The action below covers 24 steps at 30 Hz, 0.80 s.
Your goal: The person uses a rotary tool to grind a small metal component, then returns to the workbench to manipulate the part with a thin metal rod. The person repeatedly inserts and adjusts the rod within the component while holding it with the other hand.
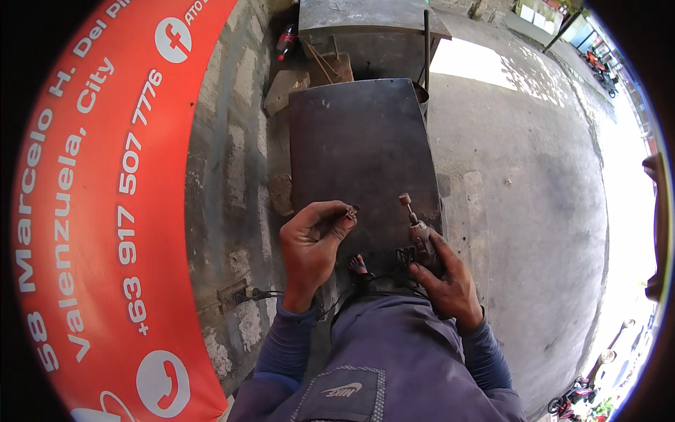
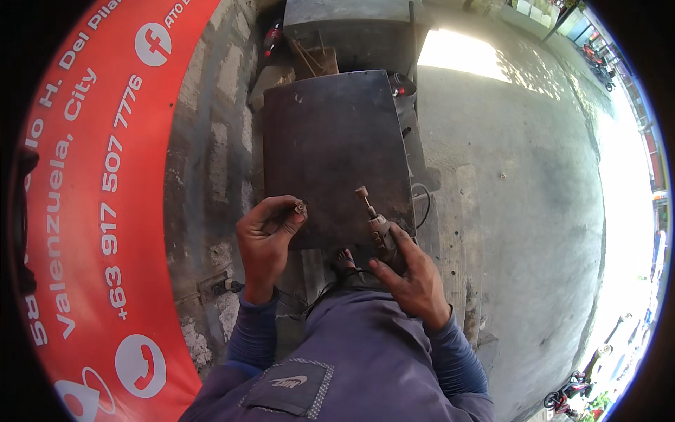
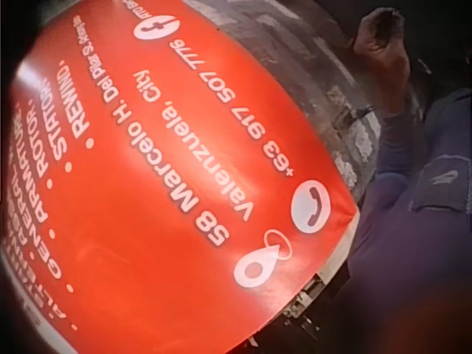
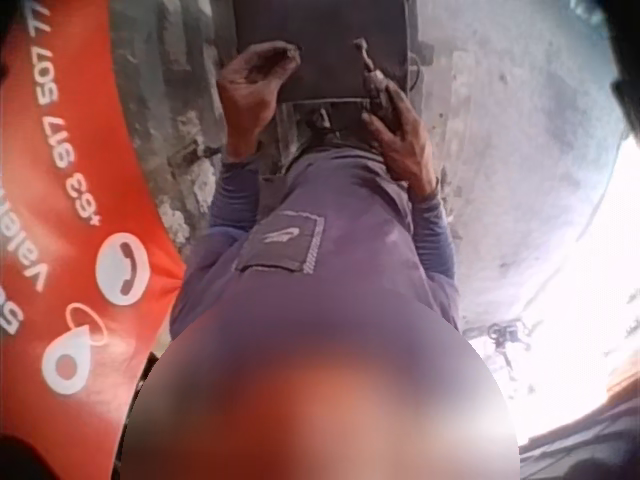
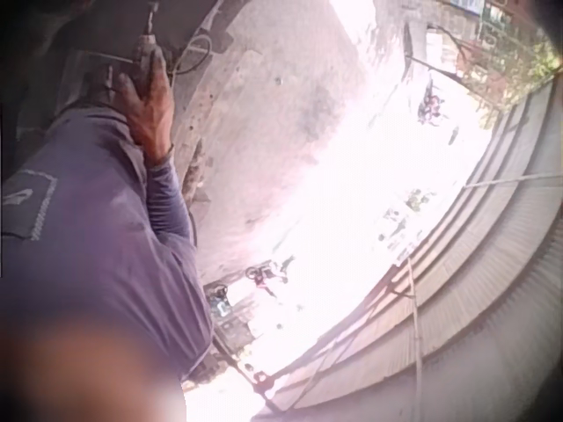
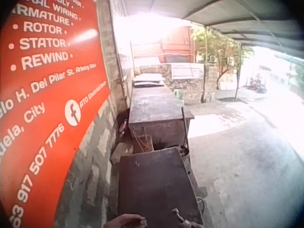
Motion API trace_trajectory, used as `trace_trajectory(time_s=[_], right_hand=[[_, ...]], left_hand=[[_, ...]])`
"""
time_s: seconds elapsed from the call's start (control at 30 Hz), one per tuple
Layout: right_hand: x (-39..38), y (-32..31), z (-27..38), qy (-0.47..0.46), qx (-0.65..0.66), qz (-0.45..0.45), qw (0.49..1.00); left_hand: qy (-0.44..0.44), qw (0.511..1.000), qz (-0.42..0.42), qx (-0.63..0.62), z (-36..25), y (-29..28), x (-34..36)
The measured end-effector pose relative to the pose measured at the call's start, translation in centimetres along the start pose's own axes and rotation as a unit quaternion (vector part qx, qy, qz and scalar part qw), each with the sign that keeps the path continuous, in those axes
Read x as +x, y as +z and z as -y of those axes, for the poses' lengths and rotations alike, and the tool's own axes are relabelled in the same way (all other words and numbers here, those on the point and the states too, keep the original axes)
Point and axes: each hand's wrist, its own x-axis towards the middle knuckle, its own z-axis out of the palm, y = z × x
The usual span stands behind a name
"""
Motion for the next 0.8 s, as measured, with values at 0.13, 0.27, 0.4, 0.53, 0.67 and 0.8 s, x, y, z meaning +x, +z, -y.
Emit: trace_trajectory(time_s=[0.13, 0.27, 0.4, 0.53, 0.67, 0.8], right_hand=[[-0.1, -0.1, 0.9, 0.0, 0.023, 0.019, 1.0], [-0.4, -0.2, 1.9, -0.02, -0.015, 0.033, 0.999], [-0.6, -0.4, 3.0, -0.064, -0.027, 0.046, 0.997], [-0.9, -0.6, 3.8, -0.068, -0.05, 0.078, 0.993], [-1.2, -0.6, 3.9, -0.068, -0.05, 0.097, 0.992], [-1.2, -0.4, 3.7, -0.081, -0.053, 0.1, 0.99]], left_hand=[[0.004, 1.0, -0.01, 0.026, -1.7, 0.3, -0.7], [-0.013, 0.998, -0.008, 0.06, -1.9, 0.1, -1.0], [-0.013, 0.998, -0.004, 0.055, -1.7, 0.1, -1.1], [-0.014, 1.0, 0.005, 0.025, -1.3, -0.1, -1.3], [-0.03, 0.999, 0.014, -0.013, -0.7, -0.4, -1.2], [-0.044, 0.998, 0.024, -0.046, -0.2, -0.2, -0.9]])
